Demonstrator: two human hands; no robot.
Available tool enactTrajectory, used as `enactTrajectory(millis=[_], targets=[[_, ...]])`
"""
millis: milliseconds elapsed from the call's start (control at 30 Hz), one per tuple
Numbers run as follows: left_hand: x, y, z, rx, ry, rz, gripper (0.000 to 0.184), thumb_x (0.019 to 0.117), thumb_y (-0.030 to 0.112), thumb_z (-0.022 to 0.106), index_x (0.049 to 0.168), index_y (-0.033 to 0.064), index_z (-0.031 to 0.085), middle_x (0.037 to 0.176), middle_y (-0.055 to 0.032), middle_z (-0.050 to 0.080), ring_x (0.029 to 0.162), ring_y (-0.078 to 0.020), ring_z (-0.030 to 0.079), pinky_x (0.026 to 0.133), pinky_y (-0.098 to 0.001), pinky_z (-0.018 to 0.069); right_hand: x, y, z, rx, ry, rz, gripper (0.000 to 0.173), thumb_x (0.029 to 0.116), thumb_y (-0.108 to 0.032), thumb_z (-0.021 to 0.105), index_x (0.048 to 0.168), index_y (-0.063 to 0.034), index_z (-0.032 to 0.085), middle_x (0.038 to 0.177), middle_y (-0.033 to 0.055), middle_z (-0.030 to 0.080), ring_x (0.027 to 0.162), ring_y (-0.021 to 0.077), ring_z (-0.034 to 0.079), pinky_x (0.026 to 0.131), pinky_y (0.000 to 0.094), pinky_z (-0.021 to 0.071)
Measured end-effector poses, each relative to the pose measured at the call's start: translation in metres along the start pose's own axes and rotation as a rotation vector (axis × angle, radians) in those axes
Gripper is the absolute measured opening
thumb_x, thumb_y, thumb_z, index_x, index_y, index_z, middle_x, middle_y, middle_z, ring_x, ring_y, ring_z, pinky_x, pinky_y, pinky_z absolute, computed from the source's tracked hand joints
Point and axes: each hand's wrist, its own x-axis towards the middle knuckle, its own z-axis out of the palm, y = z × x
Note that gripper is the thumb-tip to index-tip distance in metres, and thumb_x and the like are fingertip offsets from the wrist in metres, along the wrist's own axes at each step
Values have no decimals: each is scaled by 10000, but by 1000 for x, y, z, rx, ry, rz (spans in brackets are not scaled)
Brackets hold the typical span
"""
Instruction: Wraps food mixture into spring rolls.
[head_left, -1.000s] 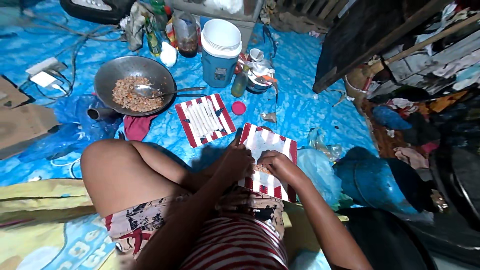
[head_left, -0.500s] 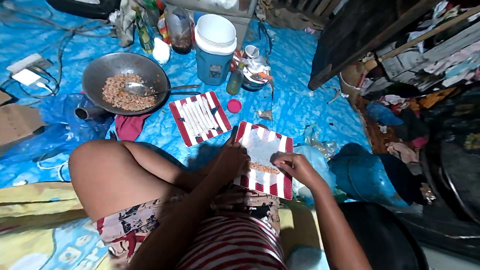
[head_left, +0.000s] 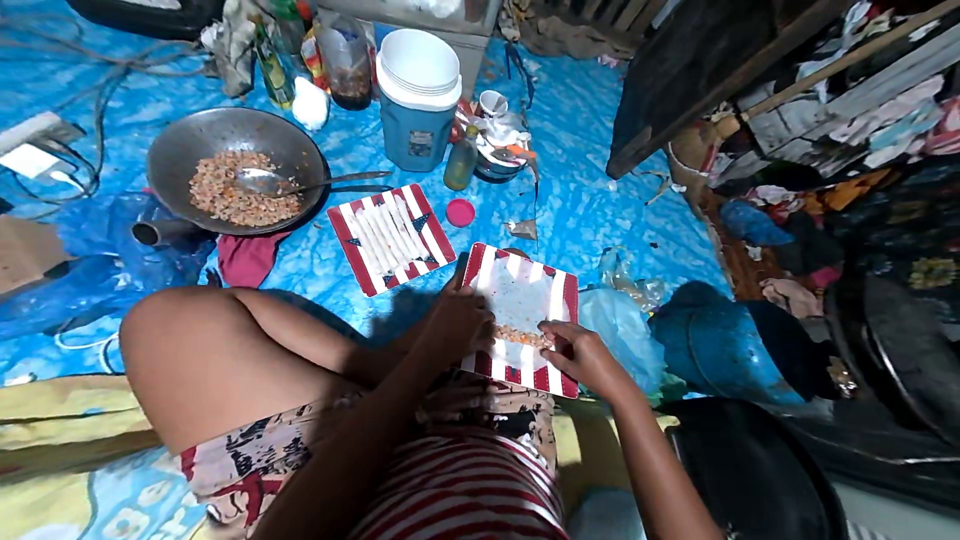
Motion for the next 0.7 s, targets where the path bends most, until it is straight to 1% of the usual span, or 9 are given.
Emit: enactTrajectory(millis=[100, 167, 233, 300, 367, 400, 500, 600, 700], targets=[[0, -1, 1, 3, 13, 9, 382, 955, 330, 697, 1206, 45, 731, 1235, -209, 680, 1241, -414, 573, 1053, -588, 404, 3, 1, 8, -27, 50, -50, 324, 949, -118, 684, 1222, 57, 696, 1163, 266, 682, 1053, 371, 676, 968, 460, 533], [-1, -1, 0, -2, 15, 5, 378, 953, 326, 698, 1205, 45, 732, 1227, -209, 681, 1232, -417, 573, 1040, -590, 408, 4, 3, 12, -25, 92, -109, 243, 951, -100, 664, 1128, 53, 731, 1114, 262, 695, 1016, 375, 683, 943, 470, 540], [-1, 0, 0, 1, 3, -3, 378, 958, 330, 692, 1211, 52, 731, 1237, -201, 680, 1241, -409, 572, 1047, -584, 405, 4, 4, 13, -27, 112, -128, 218, 952, -82, 653, 1102, 46, 745, 1094, 253, 704, 978, 359, 692, 913, 454, 553], [0, -1, 1, 5, -6, -3, 380, 960, 330, 689, 1218, 53, 728, 1248, -200, 678, 1254, -406, 567, 1053, -583, 400, 3, 3, 12, -32, 121, -114, 238, 950, -77, 658, 1137, 44, 740, 1120, 254, 702, 1016, 362, 691, 935, 445, 550], [0, -1, 1, 7, -7, -5, 382, 959, 331, 689, 1220, 54, 726, 1248, -202, 676, 1257, -406, 564, 1060, -580, 396, 0, 0, 10, -51, 104, -88, 308, 960, -69, 654, 1240, 50, 702, 1196, 262, 697, 1134, 395, 674, 1030, 464, 513], [0, -1, 1, 7, -4, -5, 381, 960, 331, 689, 1221, 56, 725, 1244, -203, 676, 1252, -406, 565, 1057, -579, 397, -1, -2, 9, -67, 100, -93, 319, 973, -56, 632, 1268, 52, 687, 1203, 257, 701, 1142, 399, 675, 1047, 473, 501], [0, -1, 2, 20, 9, 6, 377, 959, 330, 686, 1218, 59, 729, 1230, -198, 683, 1229, -405, 579, 1042, -574, 409, -2, -3, 12, -93, 158, -135, 294, 992, 20, 537, 1226, 49, 713, 1152, 233, 733, 1094, 394, 708, 1028, 488, 518], [0, -1, 2, 25, 18, 12, 375, 961, 338, 679, 1195, 51, 739, 1227, -199, 688, 1221, -402, 588, 1044, -571, 408, 2, 1, 18, -96, 238, -171, 223, 973, 32, 557, 1070, 45, 757, 1083, 209, 754, 1050, 367, 729, 986, 474, 552], [0, 0, 0, 28, 14, 7, 392, 970, 350, 668, 1196, 37, 737, 1229, -210, 683, 1225, -409, 580, 1062, -569, 390, 5, 3, 18, -51, 278, -187, 174, 947, 25, 598, 993, 55, 762, 1002, 237, 733, 973, 373, 722, 920, 457, 569]])
